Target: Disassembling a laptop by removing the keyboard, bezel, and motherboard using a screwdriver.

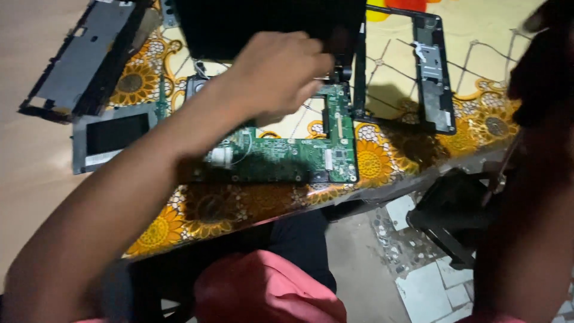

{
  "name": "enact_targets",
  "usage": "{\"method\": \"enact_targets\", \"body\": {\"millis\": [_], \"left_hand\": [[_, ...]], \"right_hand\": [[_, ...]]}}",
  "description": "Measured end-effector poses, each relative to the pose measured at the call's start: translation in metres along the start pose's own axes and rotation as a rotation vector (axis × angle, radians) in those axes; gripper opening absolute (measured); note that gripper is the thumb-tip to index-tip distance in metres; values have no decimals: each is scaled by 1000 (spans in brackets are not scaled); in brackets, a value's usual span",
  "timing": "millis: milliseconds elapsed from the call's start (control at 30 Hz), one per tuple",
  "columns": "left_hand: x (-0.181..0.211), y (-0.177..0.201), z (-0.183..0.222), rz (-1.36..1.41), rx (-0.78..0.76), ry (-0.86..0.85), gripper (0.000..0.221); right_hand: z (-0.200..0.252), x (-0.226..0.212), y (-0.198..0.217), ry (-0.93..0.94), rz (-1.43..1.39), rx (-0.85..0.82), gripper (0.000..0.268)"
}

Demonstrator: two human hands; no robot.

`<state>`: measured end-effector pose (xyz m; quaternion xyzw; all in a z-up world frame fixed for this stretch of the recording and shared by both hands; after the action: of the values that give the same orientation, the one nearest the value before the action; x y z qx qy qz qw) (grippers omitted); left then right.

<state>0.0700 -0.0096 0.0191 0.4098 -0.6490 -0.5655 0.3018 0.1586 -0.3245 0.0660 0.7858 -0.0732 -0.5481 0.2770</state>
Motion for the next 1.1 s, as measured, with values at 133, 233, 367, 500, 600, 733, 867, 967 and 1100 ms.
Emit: {"method": "enact_targets", "body": {"millis": [133,233,367,500,600,733,867,967,1100], "left_hand": [[-3,24,62,131,-190,197,15],[1,9,92,193,-89,61,43],[28,-3,112,213,-246,-1,83],[35,-18,122,107,41,-38,73],[37,-17,127,142,267,-40,73],[39,-16,128,163,425,-33,83],[38,-16,127,120,410,-17,79],[37,-15,128,132,424,-16,75],[26,-7,132,282,380,-32,77]], "right_hand": [[-12,6,-51,290,101,-189,26],[7,-29,-96,218,401,-409,34],[26,-19,-119,41,465,-560,41],[30,-4,-121,157,404,-571,36],[30,0,-122,159,395,-532,34],[32,-2,-122,11,377,-515,31],[30,8,-120,-11,332,-524,29],[29,13,-119,-14,296,-512,28],[30,15,-118,-33,248,-513,29]]}}
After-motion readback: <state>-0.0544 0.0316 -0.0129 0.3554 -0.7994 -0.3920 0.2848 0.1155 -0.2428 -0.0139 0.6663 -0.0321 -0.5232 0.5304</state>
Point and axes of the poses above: each hand's wrist, its own z-axis away from the middle knuckle, its own y-axis out of the back of the hand, x = y × z, the point moved 2 cm from there along -z, towards the middle knuckle, and after that the axes turned 9 degrees about -y, right-handed, at the moved point
